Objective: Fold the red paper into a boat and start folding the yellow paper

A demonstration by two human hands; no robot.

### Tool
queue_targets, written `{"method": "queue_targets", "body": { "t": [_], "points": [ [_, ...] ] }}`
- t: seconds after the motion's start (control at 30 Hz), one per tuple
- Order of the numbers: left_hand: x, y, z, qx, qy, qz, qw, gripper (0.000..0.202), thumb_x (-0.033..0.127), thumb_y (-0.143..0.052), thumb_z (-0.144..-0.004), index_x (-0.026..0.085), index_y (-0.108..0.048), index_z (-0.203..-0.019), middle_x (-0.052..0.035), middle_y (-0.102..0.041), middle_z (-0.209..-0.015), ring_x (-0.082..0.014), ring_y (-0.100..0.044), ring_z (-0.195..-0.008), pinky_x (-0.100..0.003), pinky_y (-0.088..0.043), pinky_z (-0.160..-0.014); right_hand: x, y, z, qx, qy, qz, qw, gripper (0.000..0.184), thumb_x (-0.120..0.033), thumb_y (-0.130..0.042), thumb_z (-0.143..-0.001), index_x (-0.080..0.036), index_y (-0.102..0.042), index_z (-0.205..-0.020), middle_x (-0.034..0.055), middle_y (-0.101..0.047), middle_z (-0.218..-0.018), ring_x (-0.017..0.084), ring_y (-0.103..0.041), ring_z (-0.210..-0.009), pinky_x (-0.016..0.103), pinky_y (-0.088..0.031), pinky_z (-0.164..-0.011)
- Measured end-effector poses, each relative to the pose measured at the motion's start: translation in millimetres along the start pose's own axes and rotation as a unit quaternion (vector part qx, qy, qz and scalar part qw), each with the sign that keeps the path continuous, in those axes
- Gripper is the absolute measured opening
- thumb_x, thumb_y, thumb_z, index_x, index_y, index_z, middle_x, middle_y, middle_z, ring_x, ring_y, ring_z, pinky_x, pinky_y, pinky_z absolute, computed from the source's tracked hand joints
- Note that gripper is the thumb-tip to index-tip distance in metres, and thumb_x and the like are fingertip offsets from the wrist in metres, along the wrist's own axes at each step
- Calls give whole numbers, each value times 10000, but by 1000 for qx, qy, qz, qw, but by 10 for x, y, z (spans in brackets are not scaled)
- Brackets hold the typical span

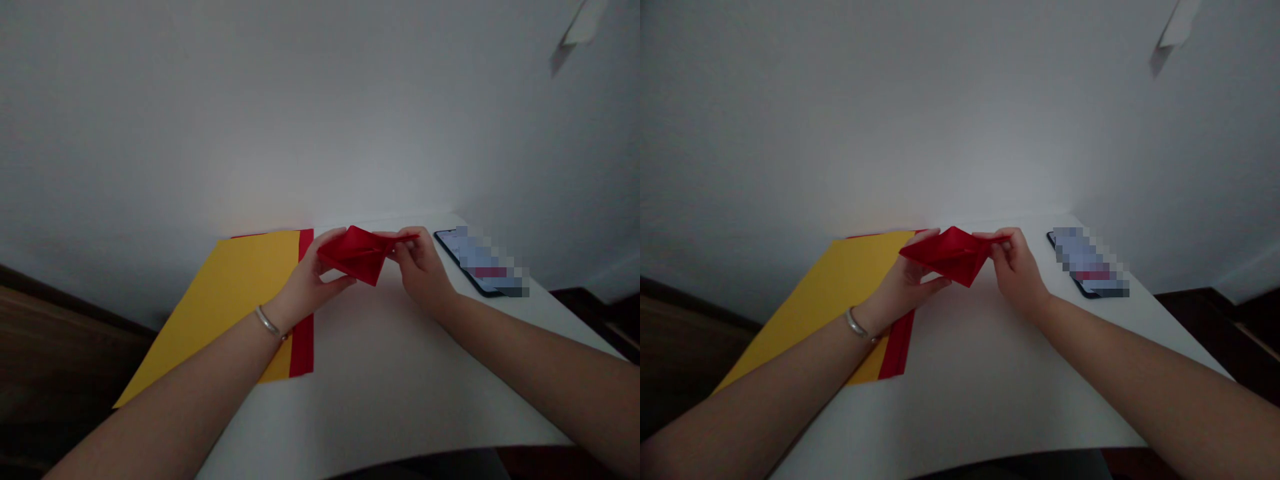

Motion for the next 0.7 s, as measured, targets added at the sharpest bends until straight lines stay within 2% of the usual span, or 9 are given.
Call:
{"method": "queue_targets", "body": {
  "t": [0.1, 0.23, 0.3, 0.43, 0.53, 0.63, 0.7],
  "points": [
    [23, 34, -5, 11, -45, -68, 997, 620, 152, -748, -726, 266, -460, -1263, -90, -516, -1317, -219, -536, -1211, -372, -487, -995, 0, 4, -3, -8, 3, -15, 1000, 114, -356, -523, -932, -283, -449, -978, 34, -703, -1069, 176, -641, -1037, 432, -522, -898],
    [79, 40, 1, -21, -88, -133, 987, 572, 145, -746, -732, 260, -471, -1220, -111, -482, -1382, -242, -459, -1303, -428, -390, -1085, -16, 14, -1, -30, 1, -25, 999, 118, -282, -585, -897, -271, -482, -953, 28, -701, -1094, 173, -625, -1084, 444, -473, -975],
    [94, 42, 12, -34, -101, -137, 985, 549, 138, -733, -744, 249, -460, -1207, -128, -442, -1421, -249, -434, -1328, -437, -383, -1088, -17, 23, 0, -31, -8, -32, 999, 122, -267, -602, -883, -267, -496, -945, 24, -703, -1100, 172, -622, -1090, 437, -471, -978],
    [112, 59, 31, -34, -84, -164, 982, 505, 153, -737, -746, 226, -468, -1167, -151, -382, -1470, -264, -403, -1355, -451, -393, -1077, 5, 38, -14, -22, -43, -59, 997, 119, -287, -619, -866, -269, -510, -912, 7, -720, -1049, 169, -654, -1009, 428, -502, -925],
    [138, 70, 27, -29, -64, -175, 982, 496, 183, -749, -743, 216, -490, -1165, -158, -390, -1465, -278, -388, -1364, -489, -372, -1089, 33, 39, -33, -22, -69, -77, 994, 156, -309, -642, -839, -271, -494, -870, -7, -728, -979, 171, -673, -925, 433, -520, -886],
    [150, 76, 16, -11, -59, -159, 985, 472, 192, -736, -758, 219, -503, -1169, -150, -436, -1431, -274, -404, -1353, -508, -359, -1098, 67, 48, -47, -4, -87, -88, 992, 192, -325, -654, -816, -278, -474, -863, -25, -717, -902, 170, -674, -875, 438, -527, -873],
    [129, 71, 13, -12, -47, -121, 991, 514, 187, -724, -768, 247, -482, -1218, -134, -416, -1451, -259, -432, -1334, -475, -406, -1071, 86, 56, -52, 6, -92, -84, 992, 196, -330, -653, -810, -282, -471, -865, -28, -707, -887, 170, -668, -876, 436, -524, -877]
  ]
}}
Point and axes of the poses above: each hand's wrist, its own z-axis away from the middle knuckle, its own y-axis out of the back of the hand, x = y × z, the point moved 2 cm from there along -z, towards the middle knuckle
